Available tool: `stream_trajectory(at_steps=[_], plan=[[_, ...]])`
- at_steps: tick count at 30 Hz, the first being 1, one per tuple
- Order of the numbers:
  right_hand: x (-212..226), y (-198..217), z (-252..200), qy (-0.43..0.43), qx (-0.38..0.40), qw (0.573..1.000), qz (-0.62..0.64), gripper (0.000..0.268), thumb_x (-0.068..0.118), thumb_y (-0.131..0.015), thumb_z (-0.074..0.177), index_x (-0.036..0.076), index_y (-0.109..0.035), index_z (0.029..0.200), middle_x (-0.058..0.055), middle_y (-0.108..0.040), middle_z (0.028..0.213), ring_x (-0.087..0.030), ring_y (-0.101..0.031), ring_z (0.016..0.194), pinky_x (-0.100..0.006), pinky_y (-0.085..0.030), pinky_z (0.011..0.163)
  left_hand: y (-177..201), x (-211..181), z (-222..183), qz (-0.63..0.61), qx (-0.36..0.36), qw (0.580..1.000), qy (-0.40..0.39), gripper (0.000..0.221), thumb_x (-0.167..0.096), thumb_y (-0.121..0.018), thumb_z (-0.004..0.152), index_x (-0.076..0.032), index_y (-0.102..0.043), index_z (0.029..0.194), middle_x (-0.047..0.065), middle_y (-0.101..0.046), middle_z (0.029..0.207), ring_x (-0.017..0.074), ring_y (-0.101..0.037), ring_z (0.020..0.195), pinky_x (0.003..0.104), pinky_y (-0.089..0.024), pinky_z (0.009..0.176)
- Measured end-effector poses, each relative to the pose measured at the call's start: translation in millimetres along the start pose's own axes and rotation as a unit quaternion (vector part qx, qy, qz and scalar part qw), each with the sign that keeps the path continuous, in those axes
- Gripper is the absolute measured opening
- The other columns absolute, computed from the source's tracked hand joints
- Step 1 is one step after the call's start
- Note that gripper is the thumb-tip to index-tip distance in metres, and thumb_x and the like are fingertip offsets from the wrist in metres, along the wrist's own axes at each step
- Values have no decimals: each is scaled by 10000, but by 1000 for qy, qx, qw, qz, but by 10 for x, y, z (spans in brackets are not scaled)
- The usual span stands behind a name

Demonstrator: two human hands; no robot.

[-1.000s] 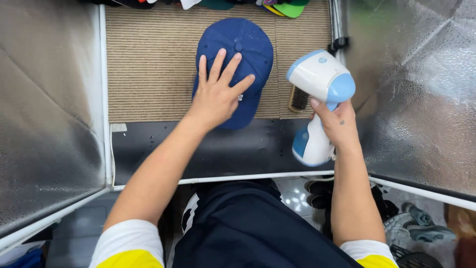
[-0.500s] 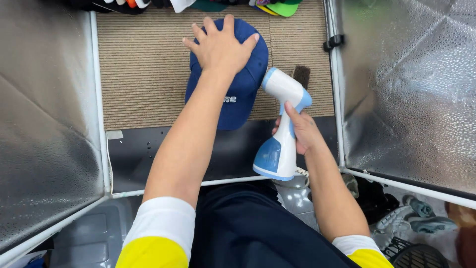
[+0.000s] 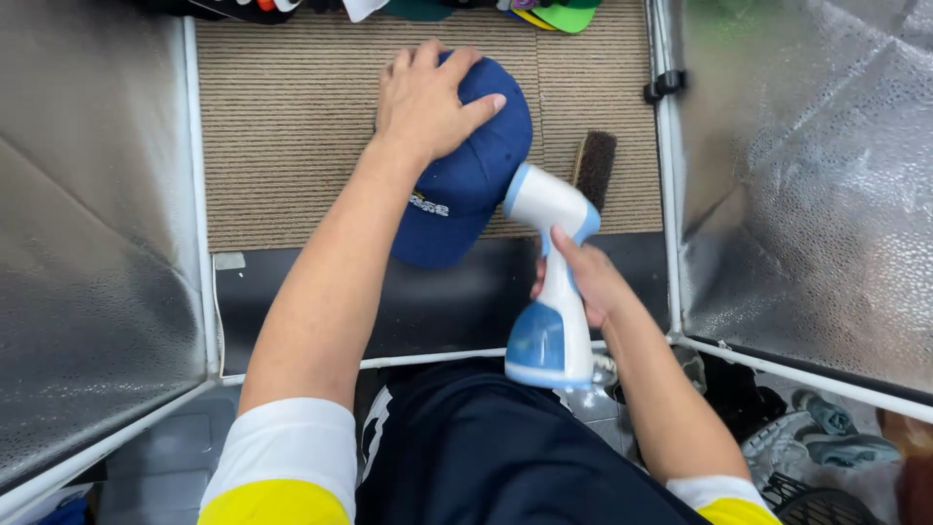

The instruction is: Steaming and brushing a blue baseball cap to remove wrinkles and lint as part of a finishing process.

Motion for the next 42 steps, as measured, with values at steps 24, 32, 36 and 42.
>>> stream_trajectory(at_steps=[24,32,36,42], plan=[[211,-25,176,31,14,998,58,464,548,-695,883,103,-606,981,-66,-631,692,-209,-664,555,-399,-615,577,13,-21,-74,-11,-40,999,-34,528,-541,-601,985,-109,-567,1288,150,-663,1272,395,-531,1192,601,-426,943],[-235,-9,66,-34,19,999,32,532,478,-697,896,23,-605,1156,-109,-644,719,-245,-665,567,-433,-617,587,9,16,-88,-21,-27,999,-21,555,-541,-563,986,-93,-544,1314,138,-657,1309,421,-509,1241,625,-385,1005],[200,-18,226,4,5,999,48,491,512,-692,900,49,-629,1051,-91,-648,687,-227,-660,553,-414,-617,584,51,-11,-34,-19,-47,998,-37,528,-529,-571,981,-90,-561,1275,129,-680,1253,394,-541,1156,592,-430,924],[23,142,88,-15,18,999,-37,500,485,-693,895,47,-616,1124,-112,-635,722,-283,-671,587,-422,-589,558,95,-32,-113,-36,-1,997,-61,523,-501,-602,966,-81,-576,1276,153,-674,1250,386,-541,1179,573,-430,928]])
Point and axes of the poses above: each hand's wrist, its own z-axis towards the middle knuckle, its own y-axis out of the back of the hand, x = y × z, the point moved 9 cm from there along z, towards the middle knuckle
